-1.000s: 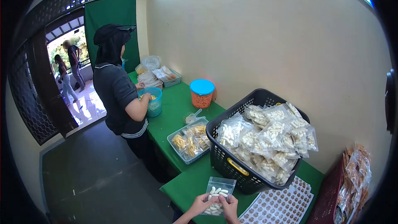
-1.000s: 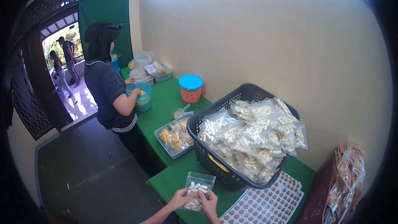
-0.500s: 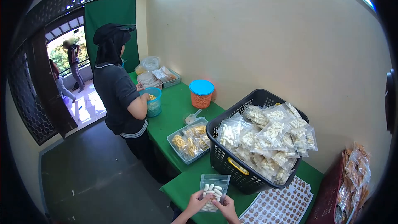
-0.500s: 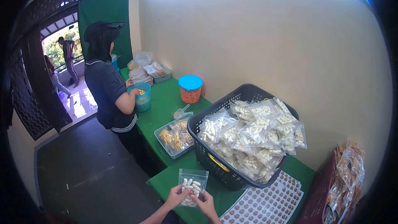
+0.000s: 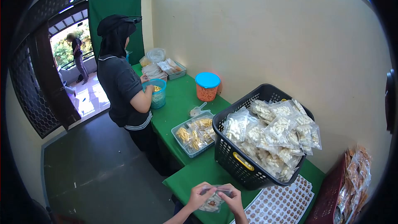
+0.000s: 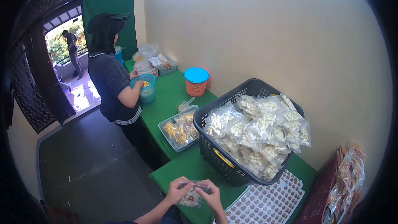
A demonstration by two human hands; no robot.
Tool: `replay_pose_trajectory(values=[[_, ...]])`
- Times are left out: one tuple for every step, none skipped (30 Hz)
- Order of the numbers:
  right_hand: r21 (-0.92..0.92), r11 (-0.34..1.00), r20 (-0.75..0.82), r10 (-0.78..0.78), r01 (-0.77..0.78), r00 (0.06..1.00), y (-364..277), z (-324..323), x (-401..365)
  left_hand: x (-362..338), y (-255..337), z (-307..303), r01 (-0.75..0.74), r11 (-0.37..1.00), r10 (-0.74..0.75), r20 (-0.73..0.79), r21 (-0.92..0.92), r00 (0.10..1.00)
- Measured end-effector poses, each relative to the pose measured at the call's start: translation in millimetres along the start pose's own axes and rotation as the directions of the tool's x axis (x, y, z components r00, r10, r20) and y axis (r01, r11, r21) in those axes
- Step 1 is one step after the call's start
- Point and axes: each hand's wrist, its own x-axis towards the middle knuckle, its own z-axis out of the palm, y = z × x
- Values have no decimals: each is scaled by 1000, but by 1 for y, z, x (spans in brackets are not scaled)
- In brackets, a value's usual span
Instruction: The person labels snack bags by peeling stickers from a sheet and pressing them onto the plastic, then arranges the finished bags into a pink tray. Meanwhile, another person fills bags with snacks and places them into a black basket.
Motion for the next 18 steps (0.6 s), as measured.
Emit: replay_pose_trajectory(values=[[-10,1000,-11,-6,5,1000,-7,1,2,-1,0,2,10,1000,-10,6,-3,1000],[-24,998,-34,-59,59,998,-12,5,4,-2,-1,4,19,1000,-19,12,-7,1000],[-29,998,-53,-65,63,996,-10,7,4,-2,0,4,26,1000,-26,17,-9,1000],[-34,997,-71,-70,68,995,-7,8,3,0,7,3,2,1000,-3,28,21,1000],[-39,997,-89,-75,72,993,-4,8,2,1,6,2,-16,999,15,34,36,999],[-28,997,-106,-77,75,991,-2,10,1,1,5,0,-32,998,29,41,52,999],[-17,997,-123,-78,76,989,1,11,0,1,4,-1,-45,997,42,48,68,998],[-6,997,-143,-78,78,987,3,12,0,1,5,-1,-44,996,41,37,82,998],[-1,997,-145,-78,79,986,4,12,0,2,8,0,-44,994,42,29,96,999],[4,997,-149,-79,81,986,4,12,2,2,9,0,-45,993,43,21,109,999],[8,997,-152,-81,83,985,4,13,2,2,8,-1,-59,989,57,16,136,998],[-4,997,-155,-74,75,985,2,13,2,3,6,-2,-74,984,73,10,162,997],[-17,998,-156,-69,67,985,0,13,2,3,5,-4,-89,978,90,4,187,996],[-29,998,-155,-64,60,986,-1,13,2,4,6,-7,-79,973,81,1,218,997],[-17,998,-173,-64,62,983,-1,12,3,6,11,-11,-70,966,74,-4,249,997],[-5,998,-188,-63,63,980,-1,9,3,7,14,-14,-60,958,66,-11,280,998],[8,998,-203,-61,64,977,0,7,3,7,13,-17,-55,964,62,-18,261,998],[45,997,-213,-50,61,976,0,7,3,7,11,-19,-50,969,58,-24,242,998]])
